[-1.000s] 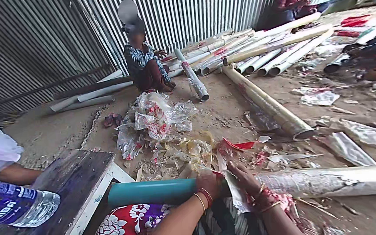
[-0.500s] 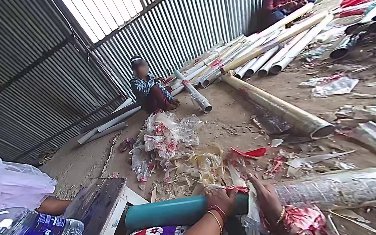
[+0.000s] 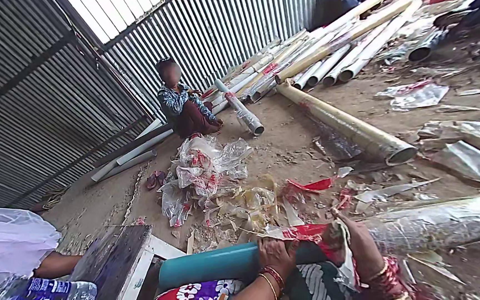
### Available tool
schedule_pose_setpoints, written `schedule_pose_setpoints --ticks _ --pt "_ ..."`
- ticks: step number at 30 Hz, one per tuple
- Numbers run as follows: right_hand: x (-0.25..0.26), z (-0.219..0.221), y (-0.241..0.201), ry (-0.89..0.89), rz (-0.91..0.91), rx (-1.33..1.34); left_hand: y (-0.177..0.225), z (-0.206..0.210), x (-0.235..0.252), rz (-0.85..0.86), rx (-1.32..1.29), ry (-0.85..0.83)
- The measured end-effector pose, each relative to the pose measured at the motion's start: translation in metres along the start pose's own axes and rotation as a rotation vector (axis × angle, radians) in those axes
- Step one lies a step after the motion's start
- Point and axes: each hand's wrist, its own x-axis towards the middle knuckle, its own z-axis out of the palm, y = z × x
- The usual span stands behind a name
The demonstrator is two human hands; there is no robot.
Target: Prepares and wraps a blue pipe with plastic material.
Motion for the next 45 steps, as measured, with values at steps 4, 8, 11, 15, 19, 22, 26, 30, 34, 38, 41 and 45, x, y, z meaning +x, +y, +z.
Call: schedule_pose_setpoints --ticks 4,8,11,15,19,22,26,30,34,38,41,45 --pt "0.016 -0.017 -0.003 0.233 0.013 -0.187 -0.002 0.014 0.002 0.025 0.015 0.073" --pt "-0.002 -0.036 0.015 -0.059 0.169 -0.116 -0.004 0.014 0.002 0.04 0.003 0.083" --pt "-0.019 -0.044 0.018 -0.425 0.19 -0.199 -0.002 0.005 0.002 0.033 0.003 -0.047" --pt "-0.012 -0.03 0.016 -0.276 0.133 -0.501 -0.002 -0.025 0.006 0.108 0.065 -0.236" --pt "-0.015 -0.026 0.02 -0.094 0.108 -0.432 -0.008 -0.027 0.013 0.127 0.061 -0.243" --pt "-0.022 -0.036 0.025 -0.019 0.126 0.122 -0.011 -0.02 0.012 0.125 0.063 -0.207" --pt "-0.007 -0.077 -0.001 -0.06 -0.014 0.504 -0.01 -0.023 0.014 0.117 0.052 -0.221" --pt "0.001 -0.122 -0.051 -0.03 -0.504 0.212 -0.009 -0.024 0.015 0.107 0.059 -0.259" --pt "-0.018 -0.094 -0.071 0.347 -0.57 0.019 -0.006 -0.021 0.016 0.113 0.062 -0.261" --pt "-0.007 -0.133 -0.04 0.038 -0.699 0.127 -0.008 -0.023 0.017 0.09 0.082 -0.245" --pt "0.009 -0.131 -0.046 0.444 -0.607 0.112 -0.005 -0.023 0.014 0.082 0.115 -0.274" --pt "0.057 -0.153 -0.055 0.999 -0.419 -0.162 -0.005 -0.016 0.016 0.108 0.11 -0.225"
